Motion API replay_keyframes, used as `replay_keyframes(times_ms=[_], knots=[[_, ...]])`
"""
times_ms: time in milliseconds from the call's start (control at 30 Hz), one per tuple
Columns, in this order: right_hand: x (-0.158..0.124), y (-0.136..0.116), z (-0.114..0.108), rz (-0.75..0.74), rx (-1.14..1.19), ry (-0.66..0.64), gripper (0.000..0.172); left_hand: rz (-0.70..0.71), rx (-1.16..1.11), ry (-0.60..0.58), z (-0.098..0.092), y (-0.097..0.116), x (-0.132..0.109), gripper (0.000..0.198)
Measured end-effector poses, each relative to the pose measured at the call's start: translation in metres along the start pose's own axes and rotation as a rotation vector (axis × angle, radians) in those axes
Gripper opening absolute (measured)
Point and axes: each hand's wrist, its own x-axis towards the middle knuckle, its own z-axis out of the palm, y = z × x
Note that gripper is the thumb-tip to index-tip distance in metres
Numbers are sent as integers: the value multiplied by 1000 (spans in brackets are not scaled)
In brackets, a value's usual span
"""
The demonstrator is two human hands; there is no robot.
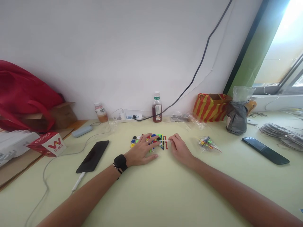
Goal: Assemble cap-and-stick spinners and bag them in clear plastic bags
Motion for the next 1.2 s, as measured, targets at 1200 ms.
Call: replay_keyframes(times_ms=[1200], knots=[[11,-22,-15,1,193,-198,21,140,-18,-4,-10,36,6,33]])
